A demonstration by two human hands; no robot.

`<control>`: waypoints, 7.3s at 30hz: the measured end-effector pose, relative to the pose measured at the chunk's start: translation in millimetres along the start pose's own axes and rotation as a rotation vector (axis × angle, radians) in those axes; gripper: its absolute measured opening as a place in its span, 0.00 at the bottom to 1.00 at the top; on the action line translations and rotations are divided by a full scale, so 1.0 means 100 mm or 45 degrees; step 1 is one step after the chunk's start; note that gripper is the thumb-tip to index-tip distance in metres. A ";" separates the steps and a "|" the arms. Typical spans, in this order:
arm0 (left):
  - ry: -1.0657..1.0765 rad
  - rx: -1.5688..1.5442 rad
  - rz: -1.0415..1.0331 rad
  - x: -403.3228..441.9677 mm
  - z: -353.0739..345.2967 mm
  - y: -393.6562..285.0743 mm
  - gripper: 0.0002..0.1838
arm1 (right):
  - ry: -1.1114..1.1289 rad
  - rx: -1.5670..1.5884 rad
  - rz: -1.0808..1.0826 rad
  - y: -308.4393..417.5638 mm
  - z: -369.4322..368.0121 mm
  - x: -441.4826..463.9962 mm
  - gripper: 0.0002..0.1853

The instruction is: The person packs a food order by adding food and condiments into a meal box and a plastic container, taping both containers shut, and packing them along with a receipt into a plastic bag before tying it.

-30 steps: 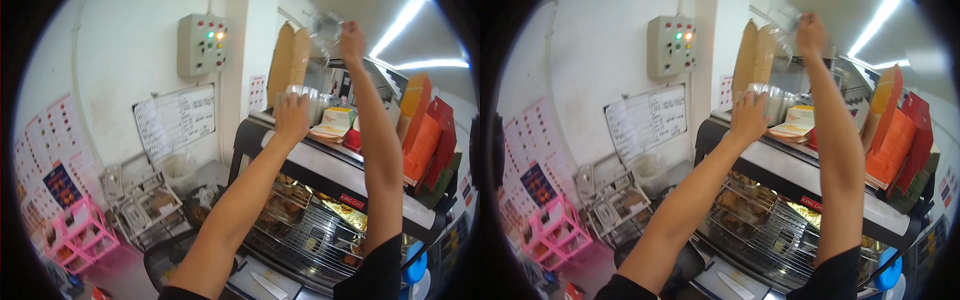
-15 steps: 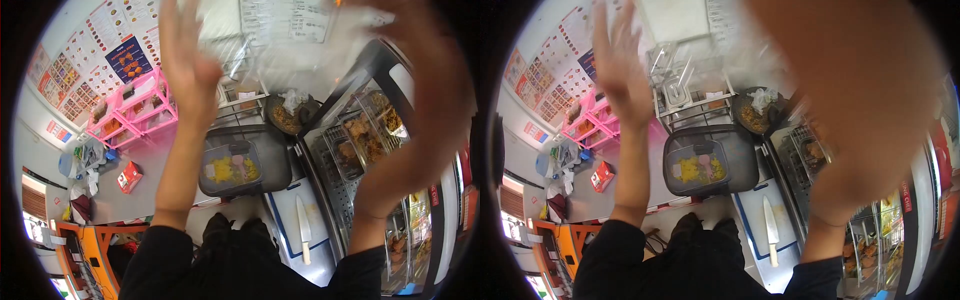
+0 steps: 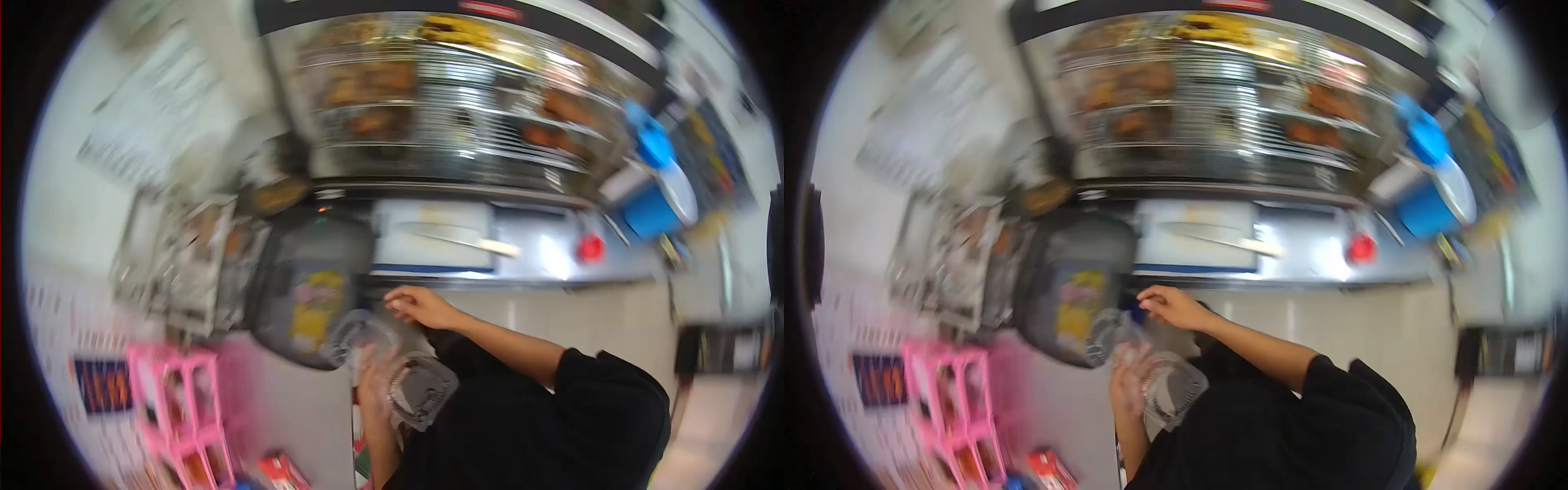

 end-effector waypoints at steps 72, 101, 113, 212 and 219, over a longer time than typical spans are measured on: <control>-0.101 -0.042 -0.724 -0.61 -2.42 1.71 0.36 | 0.486 -1.045 0.252 1.10 1.55 -2.57 0.33; 0.164 0.047 -0.317 0.45 -3.94 3.40 0.40 | -1.715 -1.788 0.909 2.59 7.46 -3.35 0.28; 0.806 0.031 -0.434 0.60 -4.79 3.47 0.53 | -2.056 -1.423 0.111 1.86 8.71 -5.07 0.26; -2.081 0.175 -1.062 -4.61 7.58 -1.64 0.17 | 1.009 -1.243 -0.213 -3.70 -9.61 -0.43 0.09; -1.639 0.081 -1.477 -4.37 7.84 -1.17 0.23 | 1.350 -0.934 -0.212 -2.04 -8.77 -1.06 0.11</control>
Point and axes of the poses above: each hand's wrist, its own x-axis towards the middle knuckle, its own z-axis out of the back of the hand, y = z × x, the point moved 6 cm from there along x, towards the middle knuckle, and after that the axes turned 1 degree about x, right-handed, at the moved point
